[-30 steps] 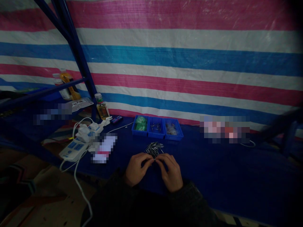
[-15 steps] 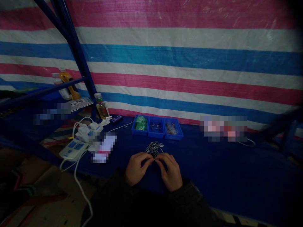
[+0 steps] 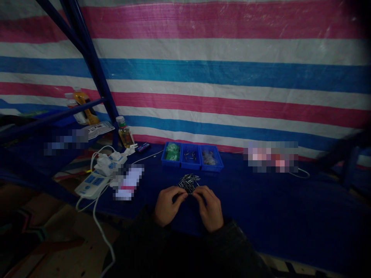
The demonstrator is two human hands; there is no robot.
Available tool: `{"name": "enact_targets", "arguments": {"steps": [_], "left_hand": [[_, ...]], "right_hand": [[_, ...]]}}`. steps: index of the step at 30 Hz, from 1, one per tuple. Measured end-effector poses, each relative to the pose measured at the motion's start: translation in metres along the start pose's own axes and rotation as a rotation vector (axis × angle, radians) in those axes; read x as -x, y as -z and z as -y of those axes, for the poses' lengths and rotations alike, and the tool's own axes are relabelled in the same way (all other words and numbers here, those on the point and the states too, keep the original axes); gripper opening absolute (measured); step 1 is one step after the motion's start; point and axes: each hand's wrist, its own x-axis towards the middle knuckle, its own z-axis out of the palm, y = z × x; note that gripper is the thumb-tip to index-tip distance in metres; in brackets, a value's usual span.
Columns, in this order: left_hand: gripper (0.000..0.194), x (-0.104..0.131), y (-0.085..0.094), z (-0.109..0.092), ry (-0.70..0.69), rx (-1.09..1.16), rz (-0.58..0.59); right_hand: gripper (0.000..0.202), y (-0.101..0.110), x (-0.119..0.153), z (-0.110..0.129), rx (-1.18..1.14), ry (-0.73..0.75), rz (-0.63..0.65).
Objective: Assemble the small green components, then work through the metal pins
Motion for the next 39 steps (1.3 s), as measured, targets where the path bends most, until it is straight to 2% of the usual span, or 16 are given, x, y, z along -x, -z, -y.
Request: {"name": "enact_targets", "arguments": {"steps": [4,8,11,16,21,25,29,35,39], "left_hand": [[0.018,-0.001,0.0,0.0,0.02,0.006,-0.042],[0.021,-0.002,0.0,0.002,0.057,0.033,-0.088],[0.022,-0.002,0.002,0.003,0.087,0.055,-0.129],[0.022,-0.003,0.004,0.004,0.098,0.06,-0.148],[0.021,-0.003,0.002,0.003,0.099,0.069,-0.141],[0.021,-0.002,0.002,0.003,0.084,0.079,-0.128],[0.022,-0.002,0.003,0.004,0.076,0.084,-0.121],[0.023,-0.003,0.003,0.003,0.084,0.098,-0.113],[0.021,-0.004,0.0,0.004,0.091,0.098,-0.126]], "right_hand": [[0.016,0.004,-0.01,-0.002,0.06,0.072,0.034],[0.017,0.013,-0.031,-0.006,0.13,0.205,0.13],[0.016,0.017,-0.043,-0.01,0.14,0.207,0.182],[0.014,0.013,-0.063,-0.016,0.125,0.087,0.06],[0.018,0.002,-0.11,-0.025,0.17,-0.032,-0.13],[0.024,0.0,-0.131,-0.041,0.247,-0.004,-0.112],[0.028,0.009,-0.115,-0.056,0.247,-0.06,-0.122],[0.022,0.028,-0.059,-0.058,0.19,-0.043,0.118],[0.018,0.026,-0.036,-0.06,0.262,-0.117,0.195]]}}
